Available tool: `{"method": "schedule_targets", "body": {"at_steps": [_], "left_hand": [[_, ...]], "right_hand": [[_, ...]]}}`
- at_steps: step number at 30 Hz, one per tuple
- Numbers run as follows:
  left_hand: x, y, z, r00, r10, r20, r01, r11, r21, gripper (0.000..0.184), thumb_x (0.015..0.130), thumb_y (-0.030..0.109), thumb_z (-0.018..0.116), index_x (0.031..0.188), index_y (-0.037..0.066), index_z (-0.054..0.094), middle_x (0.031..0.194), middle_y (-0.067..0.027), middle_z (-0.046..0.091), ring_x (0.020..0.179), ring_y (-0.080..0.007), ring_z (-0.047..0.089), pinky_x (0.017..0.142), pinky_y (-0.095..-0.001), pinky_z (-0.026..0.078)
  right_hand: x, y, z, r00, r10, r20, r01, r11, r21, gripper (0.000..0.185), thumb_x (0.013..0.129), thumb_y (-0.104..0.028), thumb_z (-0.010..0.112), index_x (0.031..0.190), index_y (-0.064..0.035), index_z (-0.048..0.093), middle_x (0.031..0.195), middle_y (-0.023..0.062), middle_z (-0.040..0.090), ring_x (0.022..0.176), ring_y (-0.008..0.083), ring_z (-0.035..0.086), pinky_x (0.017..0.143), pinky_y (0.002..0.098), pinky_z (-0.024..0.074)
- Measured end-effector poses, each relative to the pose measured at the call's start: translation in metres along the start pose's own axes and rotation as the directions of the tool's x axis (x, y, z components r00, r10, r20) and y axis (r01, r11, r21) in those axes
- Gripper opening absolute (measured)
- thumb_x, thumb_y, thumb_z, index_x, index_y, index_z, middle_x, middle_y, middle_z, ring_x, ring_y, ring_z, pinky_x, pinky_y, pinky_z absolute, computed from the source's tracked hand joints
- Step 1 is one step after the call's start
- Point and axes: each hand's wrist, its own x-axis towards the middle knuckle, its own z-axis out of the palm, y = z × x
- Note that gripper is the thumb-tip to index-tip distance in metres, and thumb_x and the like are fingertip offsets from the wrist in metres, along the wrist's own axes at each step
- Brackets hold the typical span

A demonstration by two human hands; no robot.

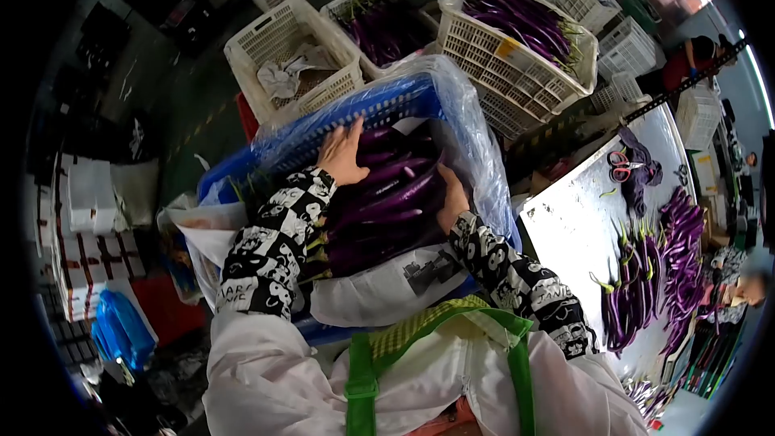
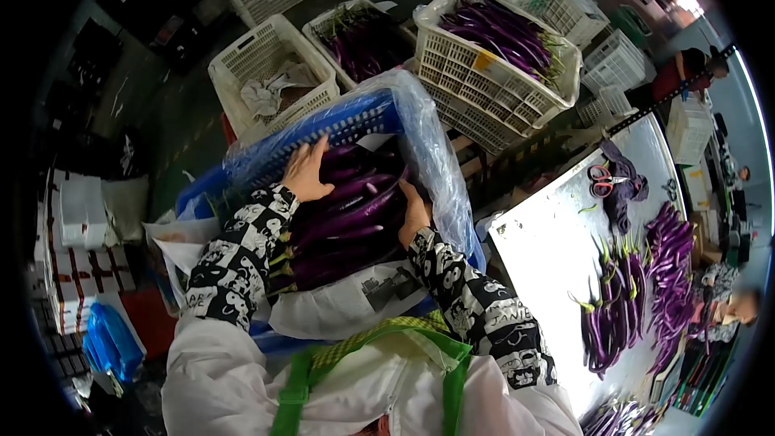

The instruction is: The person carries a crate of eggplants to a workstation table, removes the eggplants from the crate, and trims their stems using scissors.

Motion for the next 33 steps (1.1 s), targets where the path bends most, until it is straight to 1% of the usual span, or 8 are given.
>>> {"method": "schedule_targets", "body": {"at_steps": [2,4,7,12,14,20,31,33], "left_hand": [[0.003,-0.005,0.01,0.984,0.135,-0.119,-0.118,0.983,0.139,0.078,0.067,0.035,0.075,0.131,0.002,0.044,0.118,-0.0145,0.052,0.112,-0.0362,0.045,0.099,-0.0457,0.034],[0.005,0.001,0.013,0.942,0.242,-0.233,-0.218,0.968,0.125,0.055,0.066,0.034,0.074,0.109,0.004,0.059,0.102,-0.0139,0.058,0.104,-0.0339,0.049,0.09,-0.0449,0.039],[0.017,0.011,0.035,0.846,0.369,-0.384,-0.455,0.876,-0.16,0.026,0.07,0.019,0.07,0.088,0.003,0.062,0.082,-0.0149,0.06,0.09,-0.0367,0.052,0.079,-0.0458,0.041],[0.0,0.006,0.04,0.919,0.381,-0.102,-0.386,0.81,-0.441,0.04,0.096,0.027,0.046,0.126,0.001,0.053,0.134,-0.0214,0.044,0.123,-0.0393,0.04,0.105,-0.042,0.03],[-0.007,0.004,0.036,0.927,0.374,-0.026,-0.324,0.764,-0.559,0.044,0.098,0.028,0.039,0.13,0.001,0.05,0.136,-0.0208,0.043,0.128,-0.0378,0.038,0.108,-0.0414,0.027],[-0.026,0.048,0.026,0.947,0.32,-0.008,-0.312,0.918,-0.246,0.096,0.048,0.039,0.091,0.119,-0.001,0.041,0.129,-0.0197,0.037,0.117,-0.0367,0.041,0.098,-0.0444,0.039],[-0.023,0.014,0.008,0.935,0.213,0.283,-0.041,0.859,-0.51,0.079,0.049,0.016,0.087,0.118,0.003,0.05,0.115,-0.0107,0.054,0.105,-0.0223,0.053,0.093,-0.037,0.042],[-0.017,0.024,0.002,0.93,0.192,0.314,0.019,0.827,-0.562,0.08,0.052,0.023,0.089,0.119,0.001,0.051,0.107,-0.0097,0.061,0.099,-0.0219,0.058,0.092,-0.0354,0.044]], "right_hand": [[0.013,0.014,0.016,0.976,0.12,-0.184,-0.005,0.848,0.53,0.064,0.072,0.008,0.063,0.133,-0.0056,0.045,0.131,0.0145,0.052,0.127,0.0257,0.045,0.108,0.035,0.0337],[0.015,-0.026,0.002,0.766,0.55,0.332,-0.492,0.17,0.854,0.045,0.078,-0.012,0.066,0.121,-0.0059,0.056,0.118,0.0119,0.06,0.122,0.0236,0.049,0.105,0.034,0.0359],[-0.005,-0.048,0.014,0.922,0.359,0.145,-0.315,0.477,0.821,0.036,0.079,-0.023,0.07,0.107,-0.001,0.063,0.104,0.0082,0.065,0.103,0.021,0.057,0.096,0.0347,0.0407],[0.005,-0.027,0.029,0.905,0.401,-0.14,-0.201,0.695,0.691,0.073,0.073,-0.036,0.076,0.129,0.0018,0.049,0.125,0.0132,0.056,0.117,0.0222,0.051,0.104,0.0325,0.0359],[-0.011,-0.045,0.002,0.875,0.226,0.429,-0.485,0.373,0.791,0.07,0.076,-0.039,0.074,0.129,0.0003,0.052,0.13,0.0102,0.056,0.12,0.0213,0.05,0.106,0.0328,0.0339],[-0.001,-0.038,0.008,0.861,0.284,0.423,-0.509,0.477,0.716,0.052,0.086,-0.035,0.064,0.128,-0.0059,0.055,0.128,0.0091,0.058,0.122,0.0213,0.049,0.107,0.0344,0.0343],[-0.025,-0.048,0.033,0.931,0.308,0.198,-0.362,0.702,0.613,0.106,0.053,-0.023,0.086,0.137,0.0013,0.025,0.118,0.0173,0.051,0.108,0.0254,0.053,0.089,0.0365,0.0476],[-0.007,-0.016,0.057,0.996,0.059,-0.073,-0.009,0.837,0.547,0.111,0.051,-0.018,0.087,0.139,-0.0009,0.021,0.121,0.0169,0.05,0.109,0.0248,0.053,0.086,0.0385,0.0489]]}}
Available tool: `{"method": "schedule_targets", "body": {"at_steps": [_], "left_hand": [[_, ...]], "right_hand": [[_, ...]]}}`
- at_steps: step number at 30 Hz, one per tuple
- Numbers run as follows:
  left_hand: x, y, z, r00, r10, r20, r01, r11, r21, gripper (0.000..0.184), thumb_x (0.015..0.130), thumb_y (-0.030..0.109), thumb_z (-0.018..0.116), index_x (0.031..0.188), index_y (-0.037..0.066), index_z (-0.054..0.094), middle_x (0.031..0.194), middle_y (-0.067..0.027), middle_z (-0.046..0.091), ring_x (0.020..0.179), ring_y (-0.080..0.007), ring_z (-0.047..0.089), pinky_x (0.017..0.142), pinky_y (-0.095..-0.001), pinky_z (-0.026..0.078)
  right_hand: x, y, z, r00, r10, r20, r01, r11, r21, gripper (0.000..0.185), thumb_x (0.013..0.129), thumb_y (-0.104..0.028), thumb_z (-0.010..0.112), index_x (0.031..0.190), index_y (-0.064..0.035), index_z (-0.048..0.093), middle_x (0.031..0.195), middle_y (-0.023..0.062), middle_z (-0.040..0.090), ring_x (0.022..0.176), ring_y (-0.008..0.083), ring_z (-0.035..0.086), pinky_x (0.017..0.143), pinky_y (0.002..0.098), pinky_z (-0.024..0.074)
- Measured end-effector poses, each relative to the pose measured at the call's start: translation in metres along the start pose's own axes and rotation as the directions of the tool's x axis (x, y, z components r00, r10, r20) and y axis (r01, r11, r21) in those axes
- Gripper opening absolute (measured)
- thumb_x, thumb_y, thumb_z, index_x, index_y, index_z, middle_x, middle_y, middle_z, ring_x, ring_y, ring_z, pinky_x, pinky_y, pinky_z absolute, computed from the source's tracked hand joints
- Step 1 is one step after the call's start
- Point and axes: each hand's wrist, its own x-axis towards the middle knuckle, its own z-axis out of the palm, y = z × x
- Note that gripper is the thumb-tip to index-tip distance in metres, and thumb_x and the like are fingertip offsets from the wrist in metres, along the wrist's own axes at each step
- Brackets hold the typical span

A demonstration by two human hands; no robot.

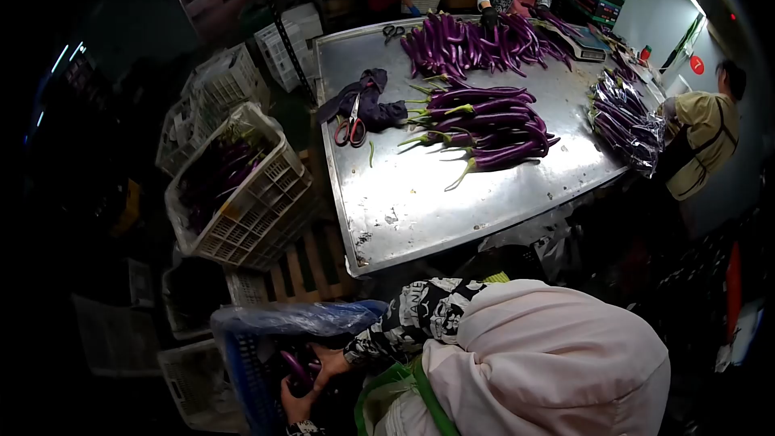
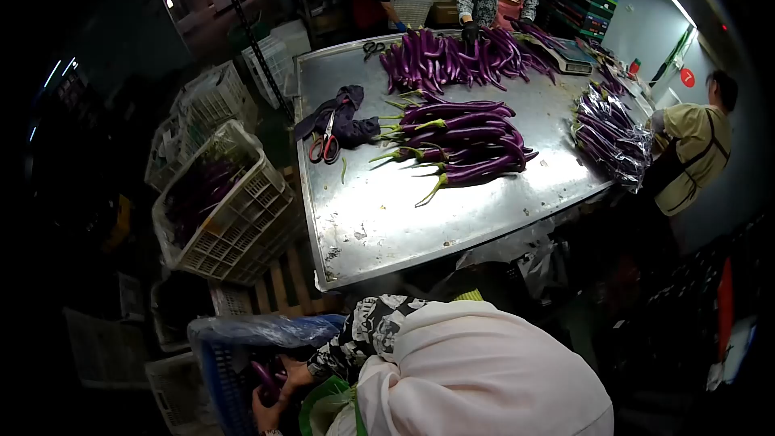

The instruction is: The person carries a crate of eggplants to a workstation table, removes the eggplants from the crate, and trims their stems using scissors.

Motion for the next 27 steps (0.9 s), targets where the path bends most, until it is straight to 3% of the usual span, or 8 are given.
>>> {"method": "schedule_targets", "body": {"at_steps": [4,11,13,17,18,19,23,27], "left_hand": [[0.007,-0.008,-0.007,0.992,0.013,0.123,0.009,0.985,-0.172,0.087,0.054,0.028,0.09,0.123,-0.006,0.051,0.116,-0.014,0.061,0.107,-0.0232,0.057,0.095,-0.0359,0.043],[0.001,-0.023,-0.021,0.953,0.151,0.264,-0.139,0.988,-0.063,0.083,0.06,0.033,0.088,0.126,-0.003,0.051,0.12,-0.0147,0.06,0.111,-0.0258,0.057,0.098,-0.038,0.042],[-0.04,0.03,-0.019,0.987,0.102,0.127,-0.11,0.992,0.057,0.078,0.063,0.011,0.084,0.13,-0.002,0.046,0.115,-0.0175,0.06,0.102,-0.026,0.059,0.086,-0.0376,0.05],[-0.089,0.003,-0.032,0.953,0.28,-0.117,-0.285,0.958,-0.029,0.056,0.076,0.022,0.075,0.12,-0.004,0.052,0.109,-0.0164,0.061,0.099,-0.0253,0.06,0.08,-0.0344,0.051],[-0.098,0.01,-0.028,0.936,0.31,-0.168,-0.319,0.947,-0.027,0.055,0.076,0.022,0.075,0.12,-0.004,0.052,0.109,-0.0164,0.061,0.099,-0.0254,0.06,0.08,-0.0344,0.051],[-0.1,0.019,-0.023,0.922,0.328,-0.206,-0.341,0.94,-0.027,0.054,0.077,0.022,0.074,0.119,-0.004,0.053,0.109,-0.0164,0.061,0.099,-0.0255,0.06,0.08,-0.0345,0.051],[-0.101,0.055,-0.004,0.853,0.375,-0.363,-0.414,0.909,-0.035,0.051,0.079,0.022,0.072,0.118,-0.004,0.053,0.108,-0.0164,0.061,0.098,-0.0258,0.06,0.08,-0.0347,0.051],[-0.101,0.088,0.004,0.774,0.425,-0.47,-0.5,0.865,-0.04,0.048,0.08,0.023,0.069,0.117,-0.004,0.054,0.108,-0.0163,0.061,0.097,-0.026,0.06,0.08,-0.0349,0.051]], "right_hand": [[-0.017,-0.02,-0.017,0.972,0.084,0.22,-0.111,0.987,0.115,0.106,0.053,-0.019,0.085,0.138,-0.0013,0.025,0.127,0.0171,0.044,0.118,0.027,0.047,0.097,0.0358,0.0422],[-0.013,-0.052,-0.006,0.918,0.262,0.298,-0.296,0.952,0.075,0.097,0.052,-0.011,0.083,0.134,-0.003,0.031,0.124,0.0134,0.047,0.117,0.0256,0.047,0.099,0.0351,0.0406],[-0.01,-0.021,0.019,0.97,0.095,0.222,-0.141,0.969,0.201,0.09,0.052,-0.006,0.079,0.13,-0.0068,0.035,0.117,0.0113,0.052,0.112,0.0233,0.05,0.097,0.0342,0.0414],[-0.044,-0.1,0.042,0.944,-0.001,0.329,0.01,1.0,-0.026,0.093,0.052,-0.011,0.08,0.131,-0.0059,0.03,0.119,0.0157,0.051,0.109,0.0293,0.055,0.094,0.0387,0.0449],[-0.049,-0.11,0.047,0.938,-0.07,0.339,0.13,0.978,-0.16,0.086,0.058,-0.027,0.079,0.129,-0.004,0.037,0.118,0.0199,0.055,0.109,0.0329,0.056,0.092,0.0404,0.0459],[-0.051,-0.107,0.062,0.934,-0.229,0.274,0.276,0.95,-0.148,0.083,0.054,-0.038,0.086,0.12,-0.007,0.045,0.102,0.0099,0.061,0.089,0.0287,0.061,0.079,0.0343,0.0495],[-0.052,-0.135,0.095,0.853,-0.39,0.347,0.473,0.858,-0.199,0.078,0.048,-0.039,0.085,0.11,-0.0058,0.052,0.093,0.014,0.058,0.084,0.0319,0.059,0.074,0.0381,0.0477],[-0.03,-0.177,0.138,0.46,-0.8,0.385,0.845,0.527,0.085,0.077,0.047,-0.039,0.083,0.11,-0.0048,0.053,0.093,0.0147,0.058,0.087,0.0334,0.059,0.075,0.0398,0.0478]]}}
